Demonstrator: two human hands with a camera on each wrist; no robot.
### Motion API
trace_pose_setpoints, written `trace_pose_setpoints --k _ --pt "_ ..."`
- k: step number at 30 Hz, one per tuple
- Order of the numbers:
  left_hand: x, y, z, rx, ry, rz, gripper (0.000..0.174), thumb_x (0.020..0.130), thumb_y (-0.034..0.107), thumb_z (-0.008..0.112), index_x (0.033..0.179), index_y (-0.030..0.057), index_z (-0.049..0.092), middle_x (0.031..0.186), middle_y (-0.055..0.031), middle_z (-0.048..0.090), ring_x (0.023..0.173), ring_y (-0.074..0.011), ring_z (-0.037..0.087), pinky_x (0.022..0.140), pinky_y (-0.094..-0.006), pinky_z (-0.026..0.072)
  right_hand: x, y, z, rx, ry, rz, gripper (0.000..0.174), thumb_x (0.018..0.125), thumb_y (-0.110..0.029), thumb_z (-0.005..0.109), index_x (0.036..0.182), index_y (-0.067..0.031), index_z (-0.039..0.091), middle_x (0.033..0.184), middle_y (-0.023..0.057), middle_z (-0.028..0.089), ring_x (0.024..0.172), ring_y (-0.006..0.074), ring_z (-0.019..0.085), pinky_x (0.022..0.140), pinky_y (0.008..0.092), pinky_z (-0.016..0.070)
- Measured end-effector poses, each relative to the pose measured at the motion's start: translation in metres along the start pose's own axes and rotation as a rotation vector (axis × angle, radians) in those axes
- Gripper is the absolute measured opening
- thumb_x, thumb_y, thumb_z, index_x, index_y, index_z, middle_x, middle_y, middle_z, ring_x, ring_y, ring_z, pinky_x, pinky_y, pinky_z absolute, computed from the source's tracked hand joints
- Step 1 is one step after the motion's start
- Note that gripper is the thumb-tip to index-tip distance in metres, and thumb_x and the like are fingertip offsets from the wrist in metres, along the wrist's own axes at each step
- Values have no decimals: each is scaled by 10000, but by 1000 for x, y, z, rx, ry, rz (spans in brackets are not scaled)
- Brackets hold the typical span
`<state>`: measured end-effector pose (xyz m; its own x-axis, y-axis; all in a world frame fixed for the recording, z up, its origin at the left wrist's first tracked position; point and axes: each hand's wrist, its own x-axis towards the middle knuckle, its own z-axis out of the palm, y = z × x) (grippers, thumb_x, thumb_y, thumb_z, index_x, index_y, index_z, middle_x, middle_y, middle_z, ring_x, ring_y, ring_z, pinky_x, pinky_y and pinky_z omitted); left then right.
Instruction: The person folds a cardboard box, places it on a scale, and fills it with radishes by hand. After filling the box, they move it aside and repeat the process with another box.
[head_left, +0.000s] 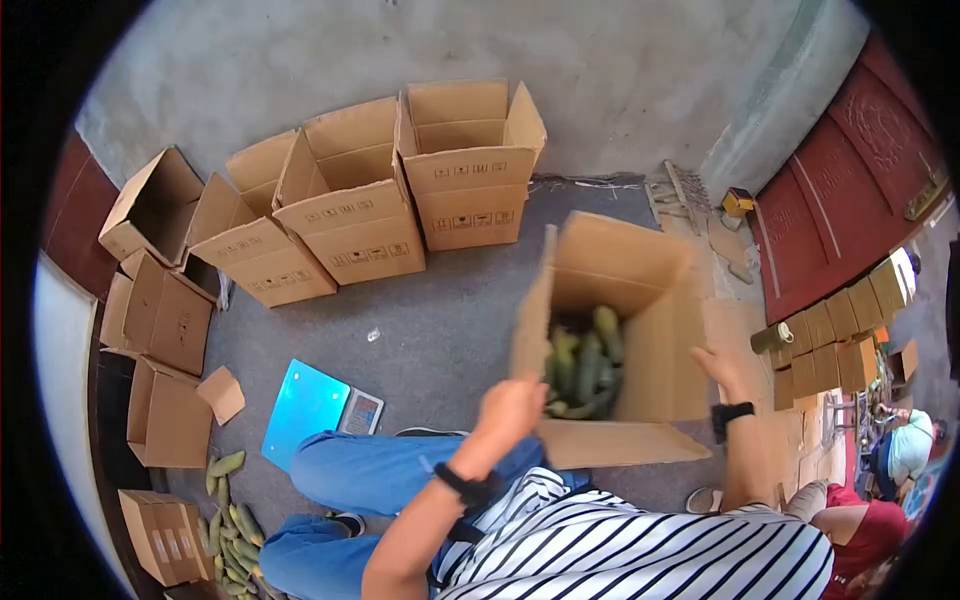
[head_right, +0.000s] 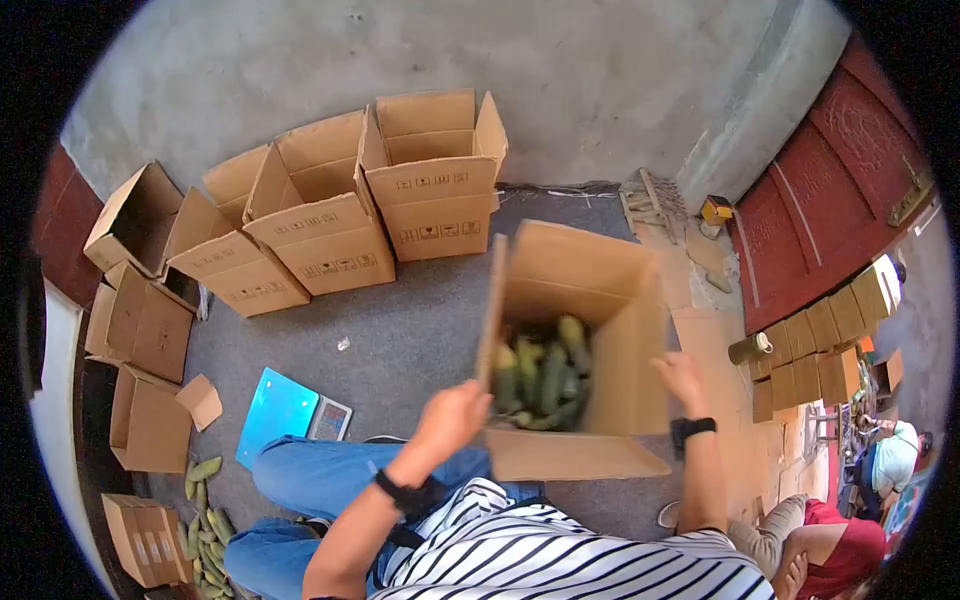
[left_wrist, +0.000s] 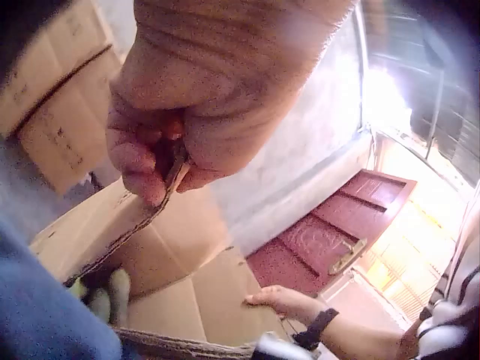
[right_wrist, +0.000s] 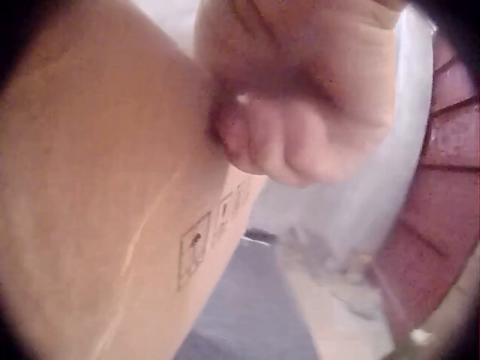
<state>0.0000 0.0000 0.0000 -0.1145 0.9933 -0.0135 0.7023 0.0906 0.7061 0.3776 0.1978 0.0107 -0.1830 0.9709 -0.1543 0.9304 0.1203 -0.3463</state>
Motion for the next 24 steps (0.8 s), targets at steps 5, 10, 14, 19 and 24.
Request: trace_pose_setpoints --k 5,10,14,19,24 --pt "16 33 -43 -105 -123 180 144 936 178 551 912 37 557 875 -193 644 861 -414 615 733 -488 488 46 72 1 -588 282 55 387 890 -374 604 823 -8 709 852 237 673 791 398 652 697 487 513" --pt "-24 -15 -100 121 151 -51 146 871 148 644 942 27 605 888 -184 633 842 -395 615 714 -458 489 109 -206 -40 38 565 -508 203 937 -245 591 903 -47 618 926 156 636 868 359 609 722 433 486" --pt "-97 -69 -124 318 260 -303 271 786 181 734 977 27 621 946 -167 632 931 -373 600 817 -497 450 199 -339 35 96 412 -848 349 892 -241 630 1196 -72 599 1326 131 564 1209 329 533 998 418 446" --pt "-186 -118 -97 504 298 -607 420 773 299 749 1080 34 643 1183 -174 602 1207 -367 496 1044 -588 287 280 -417 94 -184 268 -774 582 835 -249 695 1356 -90 491 1488 119 396 1350 333 389 1085 460 370" --pt "-198 -126 -79 568 391 -631 493 809 379 692 1155 33 636 1288 -197 562 1294 -389 426 1117 -604 189 317 -436 118 -332 184 -637 760 794 -273 744 1442 -102 387 1518 134 363 1398 318 335 1106 486 336"
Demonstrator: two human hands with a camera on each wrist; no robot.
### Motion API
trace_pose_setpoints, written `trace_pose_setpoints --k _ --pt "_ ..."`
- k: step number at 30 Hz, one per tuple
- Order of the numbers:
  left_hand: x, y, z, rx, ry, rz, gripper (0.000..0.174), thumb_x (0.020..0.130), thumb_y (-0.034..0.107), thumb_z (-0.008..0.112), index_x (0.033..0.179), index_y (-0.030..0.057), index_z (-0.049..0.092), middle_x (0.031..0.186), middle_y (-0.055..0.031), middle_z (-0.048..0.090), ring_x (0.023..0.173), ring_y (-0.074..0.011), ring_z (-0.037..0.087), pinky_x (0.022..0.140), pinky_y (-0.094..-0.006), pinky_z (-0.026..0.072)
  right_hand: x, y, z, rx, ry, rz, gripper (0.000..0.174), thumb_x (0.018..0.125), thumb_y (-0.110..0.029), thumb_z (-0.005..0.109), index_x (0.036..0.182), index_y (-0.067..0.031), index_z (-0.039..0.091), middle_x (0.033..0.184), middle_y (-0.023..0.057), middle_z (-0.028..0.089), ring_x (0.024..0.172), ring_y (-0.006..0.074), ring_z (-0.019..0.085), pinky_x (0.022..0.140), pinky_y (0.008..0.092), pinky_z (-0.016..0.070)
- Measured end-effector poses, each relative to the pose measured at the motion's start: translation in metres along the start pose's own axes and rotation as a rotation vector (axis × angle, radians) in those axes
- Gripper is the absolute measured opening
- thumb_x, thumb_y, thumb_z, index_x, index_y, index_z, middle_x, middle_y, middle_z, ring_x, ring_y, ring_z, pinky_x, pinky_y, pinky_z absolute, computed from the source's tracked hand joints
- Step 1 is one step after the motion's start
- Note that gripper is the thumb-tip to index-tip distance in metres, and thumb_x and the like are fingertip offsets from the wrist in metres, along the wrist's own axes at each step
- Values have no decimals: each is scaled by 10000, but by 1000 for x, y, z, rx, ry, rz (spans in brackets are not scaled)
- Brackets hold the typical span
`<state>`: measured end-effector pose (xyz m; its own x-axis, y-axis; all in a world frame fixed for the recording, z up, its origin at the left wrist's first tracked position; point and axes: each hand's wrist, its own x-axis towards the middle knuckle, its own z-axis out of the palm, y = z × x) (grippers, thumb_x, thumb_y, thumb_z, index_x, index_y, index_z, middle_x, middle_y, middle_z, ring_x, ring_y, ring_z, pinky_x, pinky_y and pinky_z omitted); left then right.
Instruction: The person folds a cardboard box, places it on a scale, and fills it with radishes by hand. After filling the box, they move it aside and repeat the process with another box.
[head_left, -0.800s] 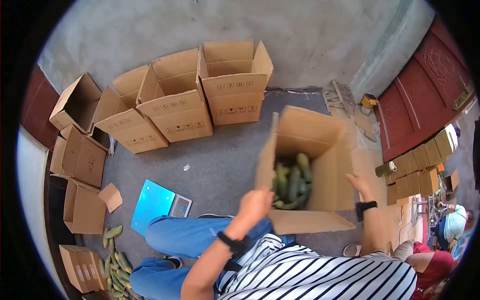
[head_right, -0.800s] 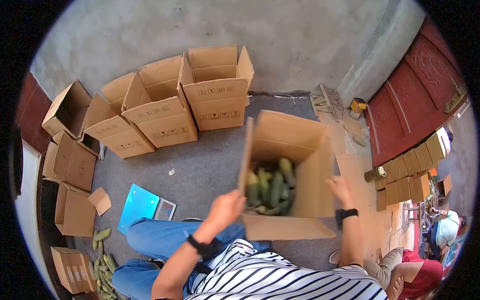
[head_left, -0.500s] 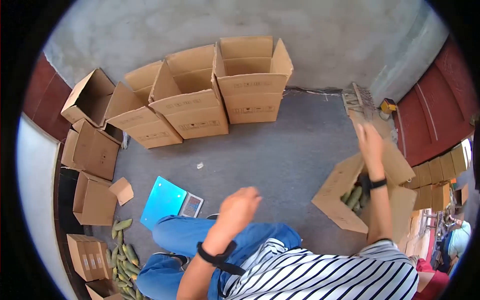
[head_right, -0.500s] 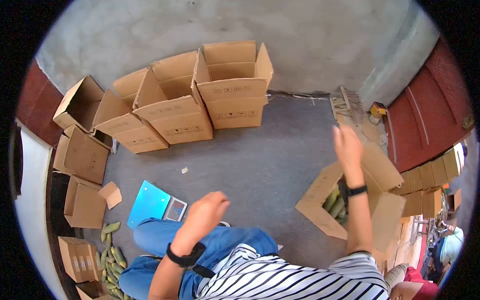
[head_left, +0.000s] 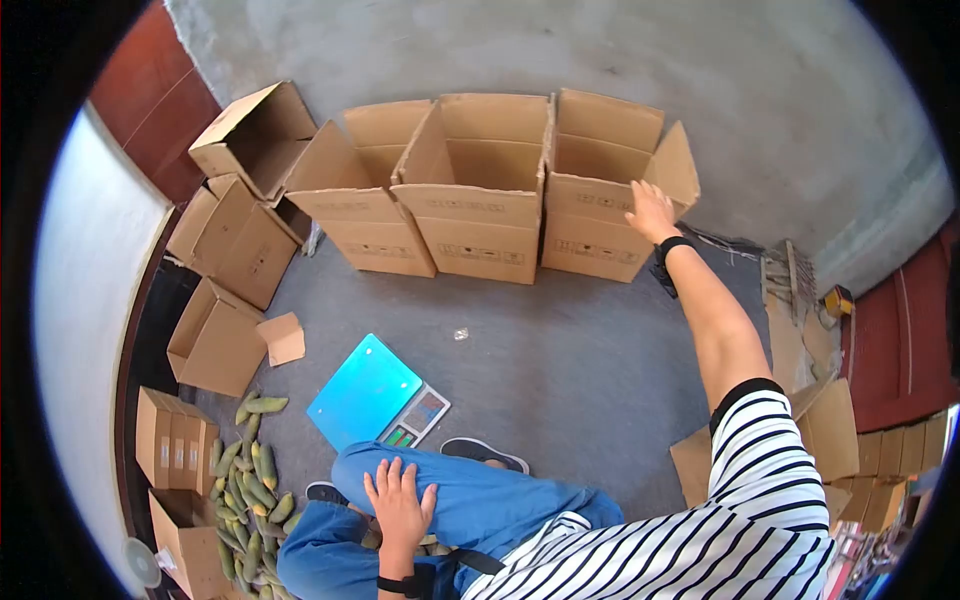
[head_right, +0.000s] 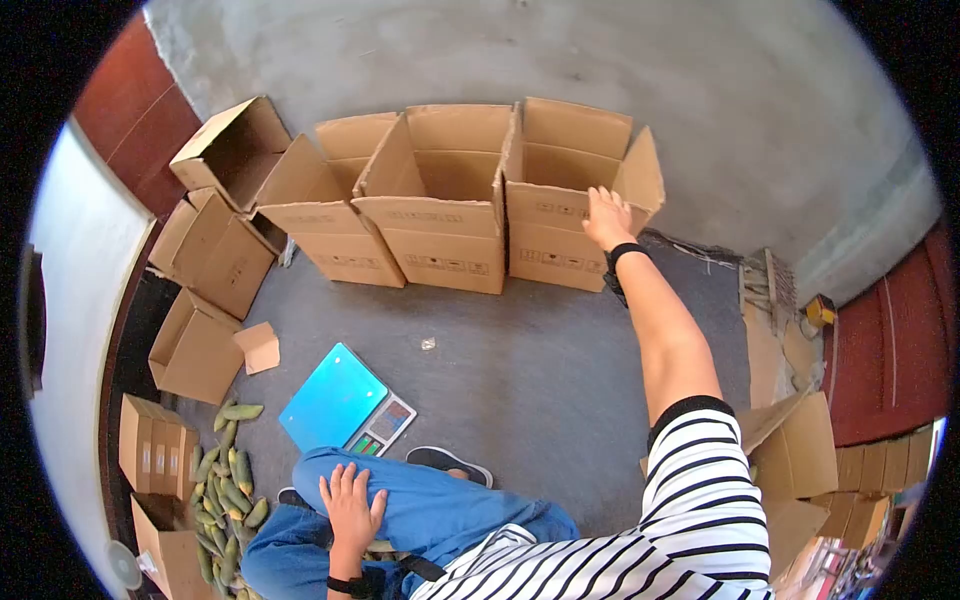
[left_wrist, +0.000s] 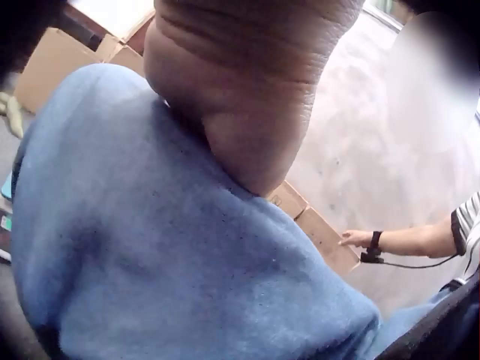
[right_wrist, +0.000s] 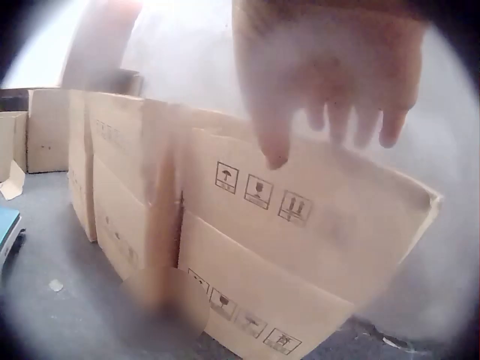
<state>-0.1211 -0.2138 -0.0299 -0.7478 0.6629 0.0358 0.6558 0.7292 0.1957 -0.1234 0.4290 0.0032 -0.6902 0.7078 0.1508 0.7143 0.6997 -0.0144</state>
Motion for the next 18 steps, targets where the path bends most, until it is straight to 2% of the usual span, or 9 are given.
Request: trace_pose_setpoints --k 3,5,6,7,11,13,14,17,18 --pt "2 0 0 -14 -19 -34 465 823 337 678 1175 40 621 1308 -181 545 1307 -379 408 1134 -590 170 5 6 18 -105 62 -56 747 782 -265 757 1426 -120 406 1422 137 469 1341 317 405 1064 492 371" --pt "6 1 2 -16 -11 -25 457 819 337 680 1166 43 626 1300 -174 549 1304 -374 411 1134 -590 169 9 6 20 -204 -13 -15 580 777 -220 739 1305 -106 527 1196 136 609 1162 333 551 960 485 452" --pt "8 2 2 -20 -10 -32 457 819 337 680 1166 43 626 1300 -174 549 1304 -374 411 1134 -590 169 11 18 41 -293 84 -107 267 797 -165 682 1052 -88 659 1001 125 653 964 324 632 824 467 517" --pt "10 3 3 -22 2 -24 454 819 337 679 1162 44 627 1297 -172 551 1303 -373 411 1134 -590 168 11 30 62 -316 146 -187 87 802 -116 626 848 -89 694 936 127 650 871 303 649 739 434 544" --pt "8 3 3 -37 16 -21 448 821 341 676 1153 45 629 1294 -169 552 1303 -371 411 1130 -593 171 -38 20 54 -371 88 -518 92 784 -99 593 764 -69 678 858 105 626 841 279 641 710 382 550" --pt "6 1 5 -46 25 -26 463 805 346 695 1147 40 634 1277 -177 562 1298 -372 419 1128 -597 173 -73 5 32 -319 0 -589 89 811 -101 586 770 -54 649 811 127 633 809 306 641 699 418 536" --pt "6 0 5 -51 39 -25 478 789 351 714 1140 35 638 1260 -184 573 1293 -373 427 1127 -600 174 -99 -5 19 -223 25 -587 110 774 -125 602 719 -81 686 830 95 632 805 272 639 683 395 541" --pt "11 3 -3 -191 -9 -72 487 784 340 728 1150 33 630 1261 -185 577 1281 -361 449 1126 -610 153 -180 -33 -25 -22 -119 -767 170 788 -203 619 674 -79 644 779 103 616 763 286 630 660 416 528" --pt "14 2 -5 -227 -26 -80 562 782 370 748 1180 1 600 1267 -213 571 1252 -379 478 1122 -563 230 -211 -44 -39 90 -205 -813 191 803 -221 617 673 -82 640 775 105 606 764 294 622 662 421 523"
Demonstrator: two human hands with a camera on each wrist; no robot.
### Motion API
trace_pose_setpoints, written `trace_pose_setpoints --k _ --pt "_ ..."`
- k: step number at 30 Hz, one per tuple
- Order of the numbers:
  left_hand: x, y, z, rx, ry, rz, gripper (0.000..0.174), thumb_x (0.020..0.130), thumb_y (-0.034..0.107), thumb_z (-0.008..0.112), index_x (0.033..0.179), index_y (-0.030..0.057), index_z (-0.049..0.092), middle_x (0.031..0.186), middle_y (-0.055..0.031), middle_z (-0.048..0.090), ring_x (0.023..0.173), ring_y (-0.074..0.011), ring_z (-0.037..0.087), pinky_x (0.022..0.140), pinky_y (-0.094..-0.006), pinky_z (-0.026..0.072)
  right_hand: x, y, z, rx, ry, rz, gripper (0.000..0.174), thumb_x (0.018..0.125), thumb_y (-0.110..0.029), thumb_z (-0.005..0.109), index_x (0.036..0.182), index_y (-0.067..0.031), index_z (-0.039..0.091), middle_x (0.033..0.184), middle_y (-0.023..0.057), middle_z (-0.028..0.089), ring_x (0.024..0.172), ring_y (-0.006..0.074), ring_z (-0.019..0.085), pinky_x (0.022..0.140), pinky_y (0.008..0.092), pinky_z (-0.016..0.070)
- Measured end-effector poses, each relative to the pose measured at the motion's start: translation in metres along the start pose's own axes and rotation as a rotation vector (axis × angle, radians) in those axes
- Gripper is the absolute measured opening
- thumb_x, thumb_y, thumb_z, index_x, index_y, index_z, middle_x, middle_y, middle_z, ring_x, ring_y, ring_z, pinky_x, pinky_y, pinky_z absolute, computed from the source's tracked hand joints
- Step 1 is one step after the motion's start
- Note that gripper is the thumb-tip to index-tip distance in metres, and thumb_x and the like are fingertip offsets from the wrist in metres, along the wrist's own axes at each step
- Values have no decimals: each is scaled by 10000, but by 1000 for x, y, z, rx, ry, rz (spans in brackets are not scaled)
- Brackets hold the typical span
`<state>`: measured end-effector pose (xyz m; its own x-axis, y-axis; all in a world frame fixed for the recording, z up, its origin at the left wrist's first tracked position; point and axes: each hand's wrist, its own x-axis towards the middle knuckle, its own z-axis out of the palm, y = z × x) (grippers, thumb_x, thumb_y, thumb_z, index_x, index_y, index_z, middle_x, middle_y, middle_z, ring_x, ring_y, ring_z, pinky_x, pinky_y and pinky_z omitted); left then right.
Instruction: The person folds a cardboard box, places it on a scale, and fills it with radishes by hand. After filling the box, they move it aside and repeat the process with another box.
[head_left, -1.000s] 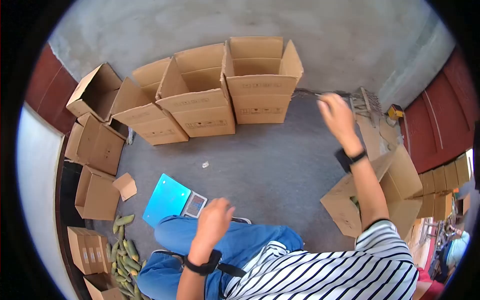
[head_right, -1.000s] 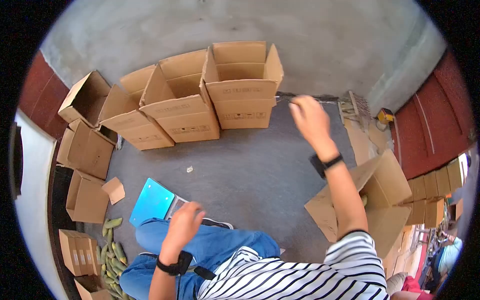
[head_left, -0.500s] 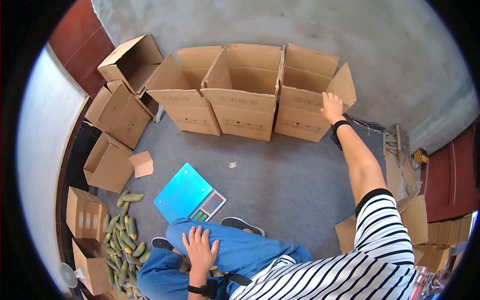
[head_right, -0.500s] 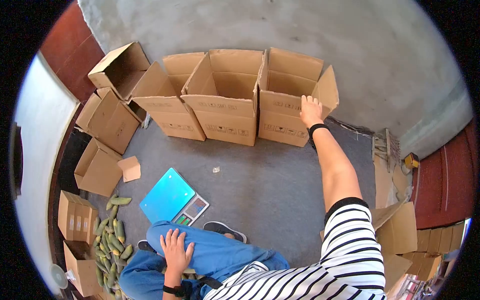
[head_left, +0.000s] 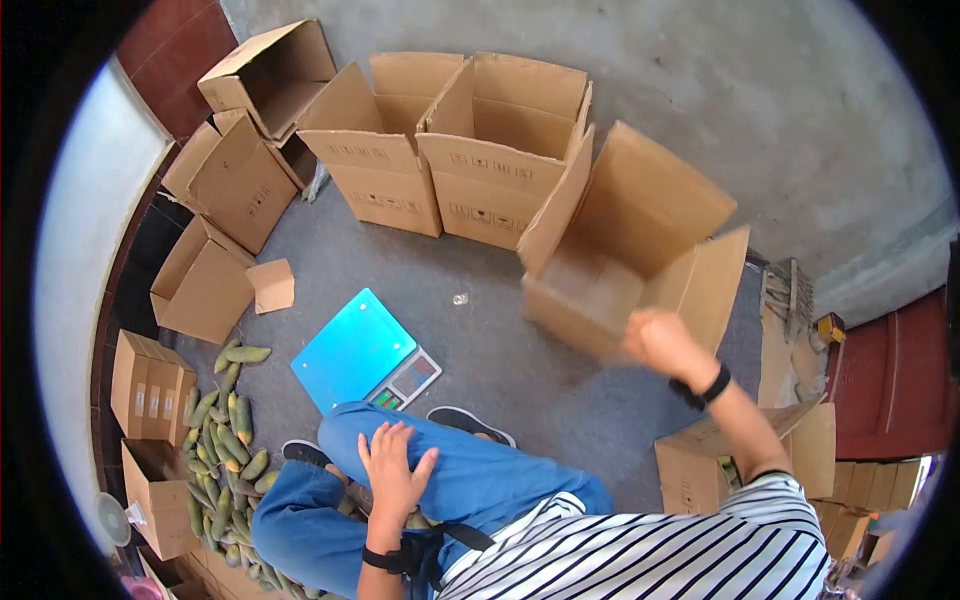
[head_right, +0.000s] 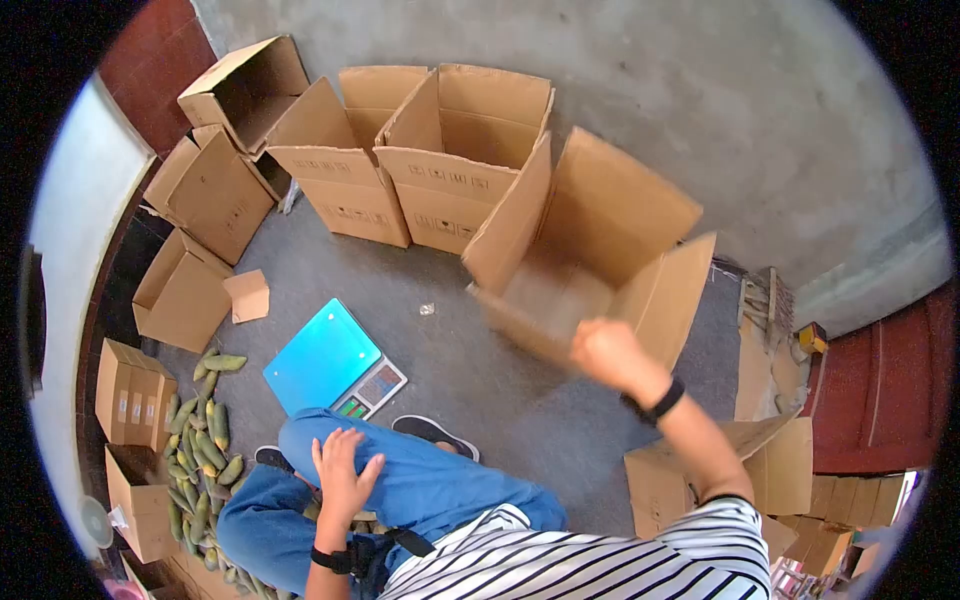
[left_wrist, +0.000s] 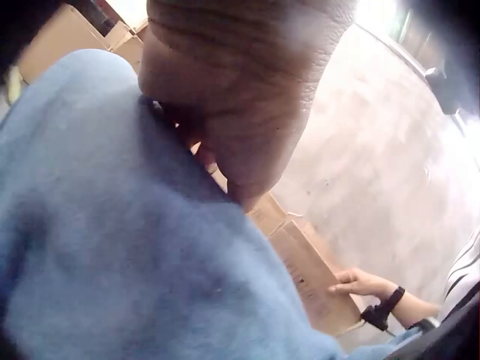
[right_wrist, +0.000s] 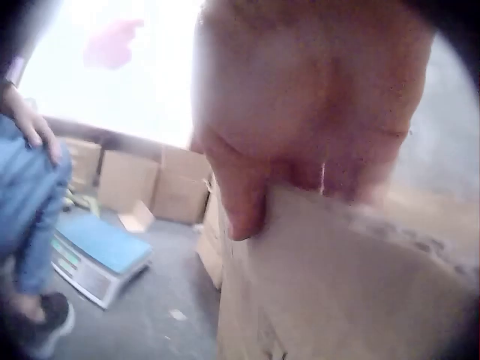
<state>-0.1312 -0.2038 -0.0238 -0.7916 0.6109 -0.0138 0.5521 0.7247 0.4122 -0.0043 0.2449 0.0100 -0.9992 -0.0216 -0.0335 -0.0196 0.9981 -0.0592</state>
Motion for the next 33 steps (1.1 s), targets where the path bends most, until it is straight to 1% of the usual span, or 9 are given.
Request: trace_pose_setpoints --k 1,3,5,7,9,11,20,26,33 --pt "6 9 -4 -5 -10 -6 562 782 370 748 1180 1 600 1267 -213 571 1252 -379 478 1122 -563 230 -16 -30 -1 86 15 -8 223 837 -244 612 686 -81 630 780 114 594 755 307 610 652 429 515" --pt "26 39 -15 -474 62 -95 667 783 418 755 1219 -44 552 1278 -253 557 1227 -413 494 1086 -490 335 -39 -83 -16 247 -84 -8 272 893 -283 593 734 -64 614 814 129 585 779 330 593 651 447 503" --pt "53 67 -21 -385 84 7 752 782 447 760 1258 -78 506 1272 -280 547 1222 -426 494 1037 -435 406 -60 -118 -12 357 -190 -35 283 900 -298 596 740 -65 612 812 122 576 796 327 590 664 444 502" --pt "83 87 -16 -343 81 12 711 787 429 754 1222 -79 513 1206 -276 584 1140 -413 560 956 -446 466 -77 -149 -5 428 -213 -118 248 889 -274 615 766 -59 597 819 107 564 807 312 581 671 433 499" --pt "110 94 -4 -257 -82 -19 469 838 363 698 1047 -35 565 1044 -257 624 964 -411 623 824 -481 508 -81 -169 -11 441 -161 -124 186 859 -228 644 802 -54 612 818 99 557 797 302 579 665 416 499" --pt "127 88 24 -258 -5 48 304 862 280 654 893 -11 571 897 -241 645 842 -430 638 744 -519 510 -80 -173 -15 396 -118 -118 156 843 -202 657 821 -52 620 815 98 551 791 299 578 662 408 498" --pt "79 74 -48 -292 181 163 198 882 201 615 875 4 594 794 -203 641 743 -409 638 644 -496 512 -82 -179 -20 361 26 -54 132 776 -108 704 879 -45 649 850 116 576 784 308 574 656 405 484" --pt "39 23 -159 -183 487 -34 226 905 236 614 888 13 581 798 -223 612 775 -426 606 647 -484 477 -6 -194 -34 349 247 -182 181 734 -58 710 908 -56 662 844 103 571 785 296 566 643 396 476" --pt "35 -75 -199 -170 709 -315 306 920 267 594 823 -11 510 754 -245 581 767 -452 566 678 -493 450 130 -228 -53 386 491 -557 221 675 -26 728 884 -58 661 827 82 560 744 276 558 626 371 462"
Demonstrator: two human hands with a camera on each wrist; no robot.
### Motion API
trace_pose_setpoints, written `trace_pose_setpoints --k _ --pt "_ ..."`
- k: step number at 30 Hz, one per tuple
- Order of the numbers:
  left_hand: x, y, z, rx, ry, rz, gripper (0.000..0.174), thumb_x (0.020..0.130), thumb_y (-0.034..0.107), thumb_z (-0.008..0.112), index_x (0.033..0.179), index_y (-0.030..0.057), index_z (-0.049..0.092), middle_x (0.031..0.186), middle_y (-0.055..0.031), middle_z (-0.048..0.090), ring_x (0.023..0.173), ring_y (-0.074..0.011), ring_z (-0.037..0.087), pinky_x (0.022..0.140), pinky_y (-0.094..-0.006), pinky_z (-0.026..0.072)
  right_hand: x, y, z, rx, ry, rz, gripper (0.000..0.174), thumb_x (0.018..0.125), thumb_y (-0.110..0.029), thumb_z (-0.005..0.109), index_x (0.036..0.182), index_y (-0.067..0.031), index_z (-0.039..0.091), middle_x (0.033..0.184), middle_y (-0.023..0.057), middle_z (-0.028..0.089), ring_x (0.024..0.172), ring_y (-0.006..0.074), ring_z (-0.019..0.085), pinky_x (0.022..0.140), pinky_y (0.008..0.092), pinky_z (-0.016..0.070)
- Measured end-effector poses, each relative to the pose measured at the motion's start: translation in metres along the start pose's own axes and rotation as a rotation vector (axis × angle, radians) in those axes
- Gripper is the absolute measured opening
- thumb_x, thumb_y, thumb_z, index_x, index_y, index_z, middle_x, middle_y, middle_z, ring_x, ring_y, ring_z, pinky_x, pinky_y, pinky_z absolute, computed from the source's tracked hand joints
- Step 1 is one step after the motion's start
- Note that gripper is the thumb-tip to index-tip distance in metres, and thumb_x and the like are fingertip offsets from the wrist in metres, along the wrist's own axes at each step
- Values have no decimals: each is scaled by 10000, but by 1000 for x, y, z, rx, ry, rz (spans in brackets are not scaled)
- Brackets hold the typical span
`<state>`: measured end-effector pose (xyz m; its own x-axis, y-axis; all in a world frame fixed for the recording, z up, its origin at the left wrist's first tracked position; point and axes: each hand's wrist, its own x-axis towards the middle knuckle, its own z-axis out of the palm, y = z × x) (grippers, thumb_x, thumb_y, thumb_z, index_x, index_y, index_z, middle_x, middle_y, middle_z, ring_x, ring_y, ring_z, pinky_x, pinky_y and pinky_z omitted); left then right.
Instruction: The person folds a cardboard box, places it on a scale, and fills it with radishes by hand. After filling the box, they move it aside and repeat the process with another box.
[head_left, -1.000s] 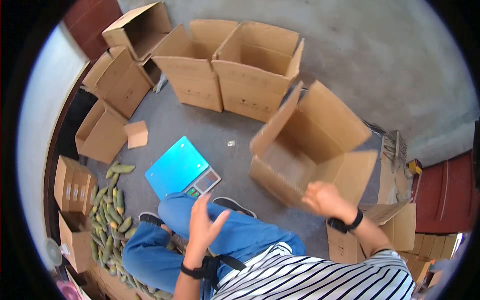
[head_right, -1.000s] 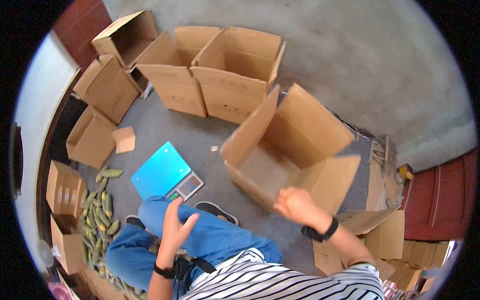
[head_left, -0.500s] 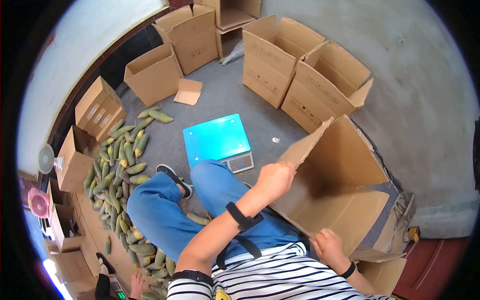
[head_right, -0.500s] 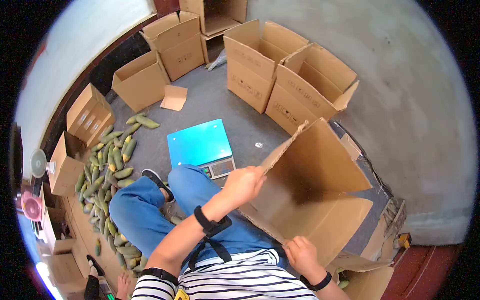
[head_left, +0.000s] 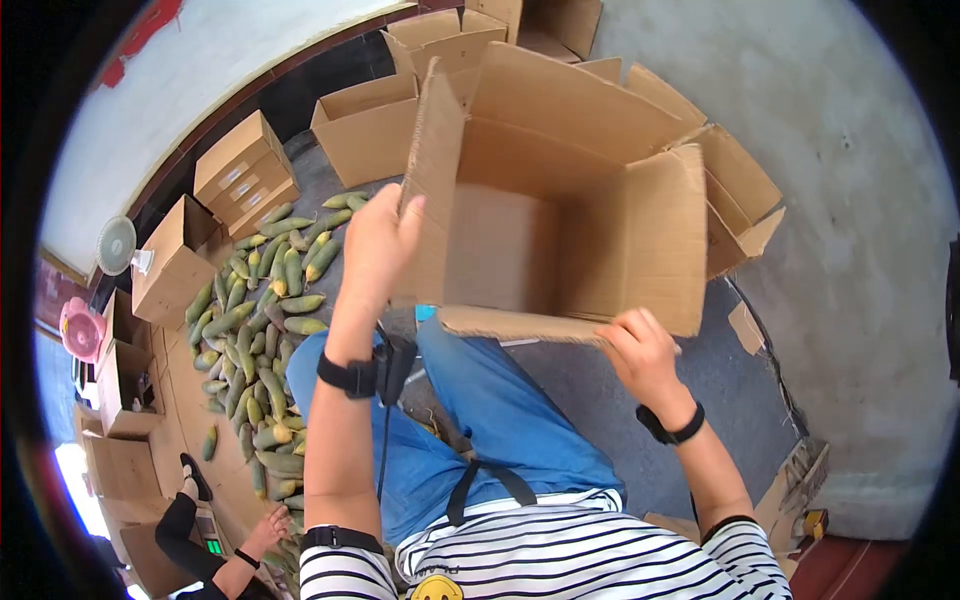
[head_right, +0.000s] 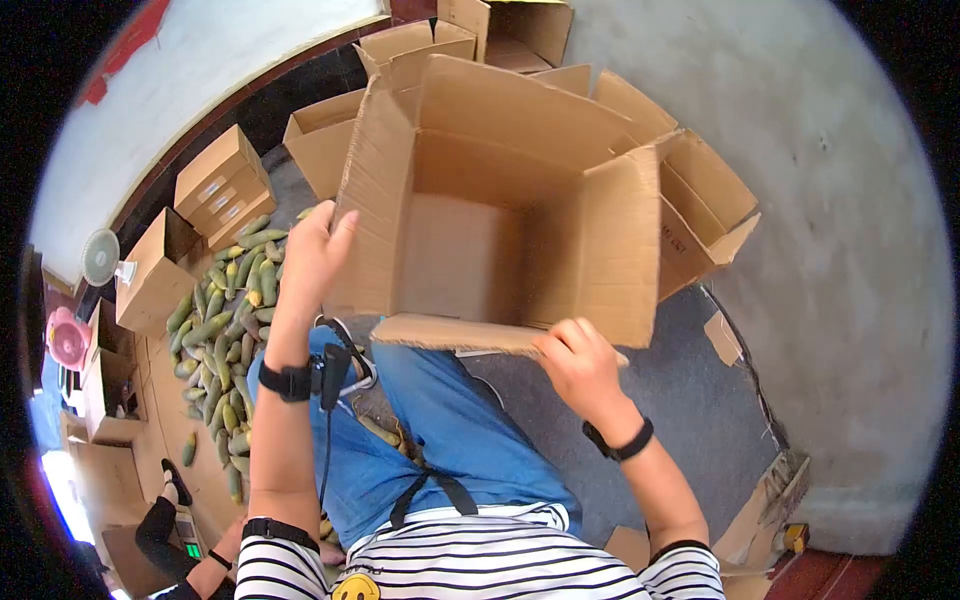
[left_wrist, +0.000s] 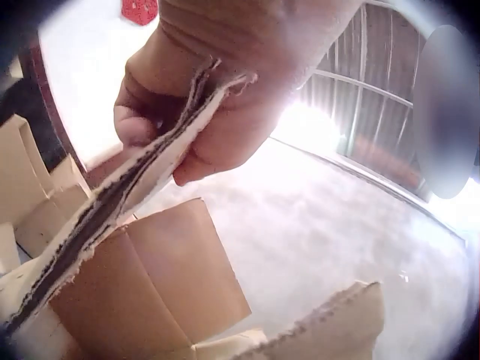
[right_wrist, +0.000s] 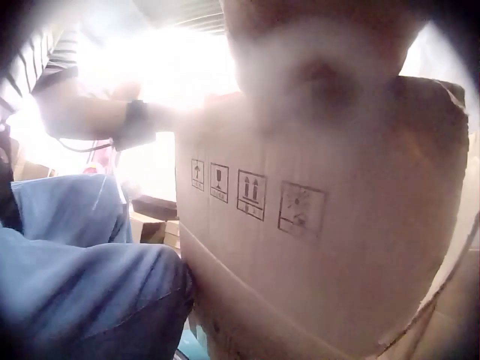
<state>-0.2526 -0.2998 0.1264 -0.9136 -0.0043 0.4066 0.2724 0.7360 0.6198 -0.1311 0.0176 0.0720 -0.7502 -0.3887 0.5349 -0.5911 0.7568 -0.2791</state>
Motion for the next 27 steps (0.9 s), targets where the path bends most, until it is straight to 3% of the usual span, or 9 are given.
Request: trace_pose_setpoints --k 4,6,9,11,12,14,17,20,27 --pt "9 -40 -15 38 66 -136 307 934 263 579 826 -16 510 726 -236 575 732 -425 575 660 -466 444 46 5 35 -29 3 -131 154 703 -68 700 841 -80 632 808 49 539 760 234 557 636 353 475" --pt "-9 -52 -21 48 90 -145 275 934 244 583 842 -9 526 755 -206 598 738 -395 592 673 -448 457 65 6 46 -83 -9 -291 122 717 -100 686 812 -86 611 795 43 526 755 227 548 641 346 477" --pt "-58 -68 -30 44 197 -110 217 929 215 595 946 1 563 902 -198 626 797 -380 612 710 -431 480 92 9 49 -66 -20 -318 121 724 -104 693 819 -73 624 798 50 543 755 239 552 647 346 477" --pt "-95 -79 -35 148 330 -105 275 915 190 614 1104 -3 562 1070 -207 604 922 -373 611 793 -409 486 101 8 48 -21 -46 -301 133 729 -99 727 832 -59 653 804 60 563 760 251 562 653 359 479" --pt "-115 -88 -40 266 305 -132 380 897 206 641 1191 -10 533 1159 -215 573 1066 -368 569 883 -433 456 103 7 48 -7 -49 -323 133 729 -99 727 832 -59 653 804 60 563 760 251 562 653 359 479" --pt "-153 -121 -37 428 235 -159 469 839 286 699 1198 21 555 1193 -197 573 1167 -350 516 936 -467 421 105 6 46 -2 -72 -279 125 739 -108 732 817 -54 651 803 64 562 763 256 563 656 361 479" --pt "-170 -117 -37 707 121 -107 508 761 361 747 1134 50 601 1169 -160 582 1148 -337 516 907 -491 421 113 6 49 -9 -77 -281 121 758 -116 730 818 -49 649 803 70 563 774 261 567 661 369 477" --pt "-159 -116 -42 628 24 -180 511 722 381 761 1084 51 614 1078 -130 613 1078 -326 553 858 -487 452 122 5 55 -33 -60 -294 152 771 -162 736 799 -60 626 804 63 556 783 265 566 665 376 488" --pt "-153 -121 -39 575 15 -189 426 712 375 762 977 65 639 1034 -110 612 1034 -310 563 822 -463 470 133 4 49 -21 -128 -278 209 814 -213 718 792 -43 597 792 85 548 775 291 565 682 404 479"
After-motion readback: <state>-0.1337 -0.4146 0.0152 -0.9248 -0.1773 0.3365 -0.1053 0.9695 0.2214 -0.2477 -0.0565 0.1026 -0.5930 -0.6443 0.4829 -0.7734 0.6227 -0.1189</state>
